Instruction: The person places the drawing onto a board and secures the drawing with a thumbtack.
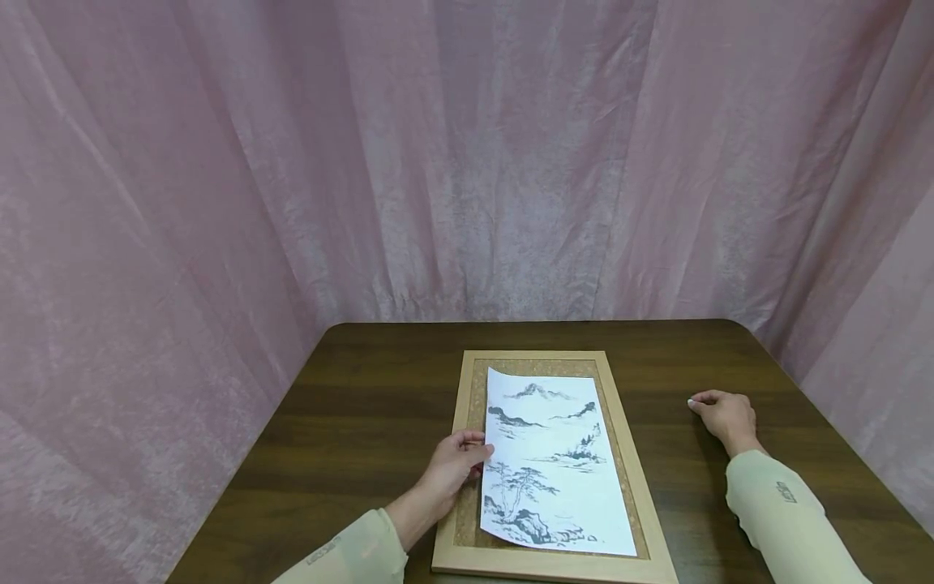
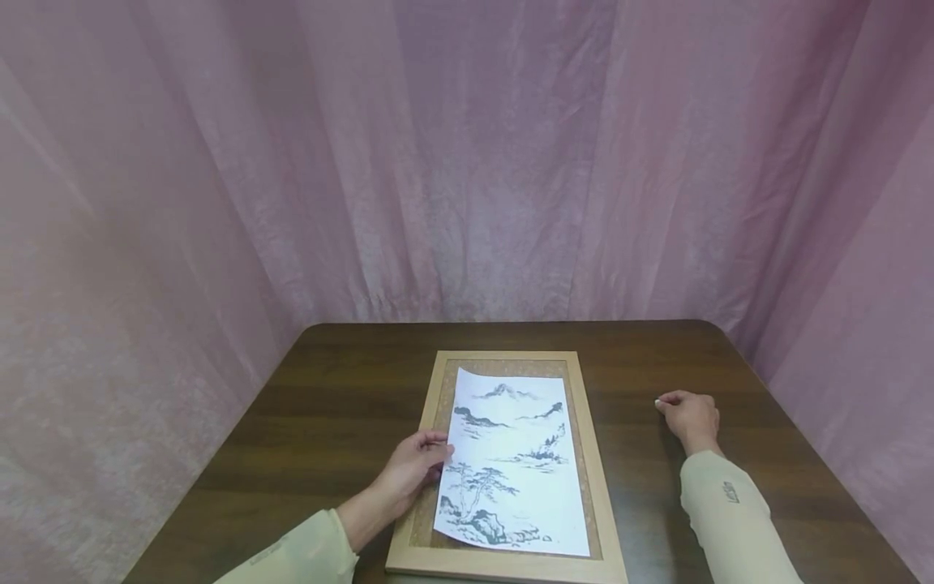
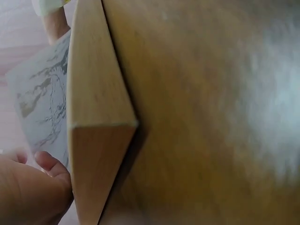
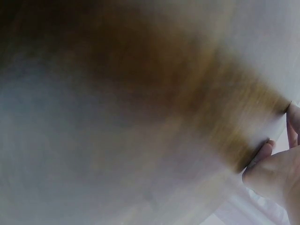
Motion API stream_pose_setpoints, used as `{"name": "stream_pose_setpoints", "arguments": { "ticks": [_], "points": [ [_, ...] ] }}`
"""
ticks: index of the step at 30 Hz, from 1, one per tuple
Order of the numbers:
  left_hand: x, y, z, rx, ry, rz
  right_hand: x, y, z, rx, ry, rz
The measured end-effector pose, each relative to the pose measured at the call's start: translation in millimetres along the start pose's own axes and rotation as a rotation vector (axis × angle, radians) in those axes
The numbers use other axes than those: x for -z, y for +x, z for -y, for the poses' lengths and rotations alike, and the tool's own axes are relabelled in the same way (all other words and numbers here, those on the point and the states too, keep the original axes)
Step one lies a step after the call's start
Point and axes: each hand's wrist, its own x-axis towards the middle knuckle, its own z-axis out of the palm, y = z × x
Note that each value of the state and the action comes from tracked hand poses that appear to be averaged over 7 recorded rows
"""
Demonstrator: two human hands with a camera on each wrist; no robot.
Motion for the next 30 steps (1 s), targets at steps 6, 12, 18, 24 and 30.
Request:
{"name": "stream_pose_setpoints", "arguments": {
  "ticks": [6,12,18,24,30],
  "points": [
    [10.2,7.1,-6.9,-0.06,0.01,-0.025,1,1,2,0.002,-0.003,-0.001],
    [21.7,23.2,-9.4,-0.161,0.158,-0.012,2,0,2,0.009,-0.006,0.007],
    [29.2,38.4,-13.8,-0.303,0.57,0.077,0,0,0,0.013,0.0,0.007],
    [29.7,50.6,-14.6,-0.343,1.0,0.2,1,1,0,0.019,-0.007,0.0],
    [27.6,56.8,-12.5,-0.313,1.161,0.262,2,1,-1,0.021,-0.021,0.0]
  ]
}}
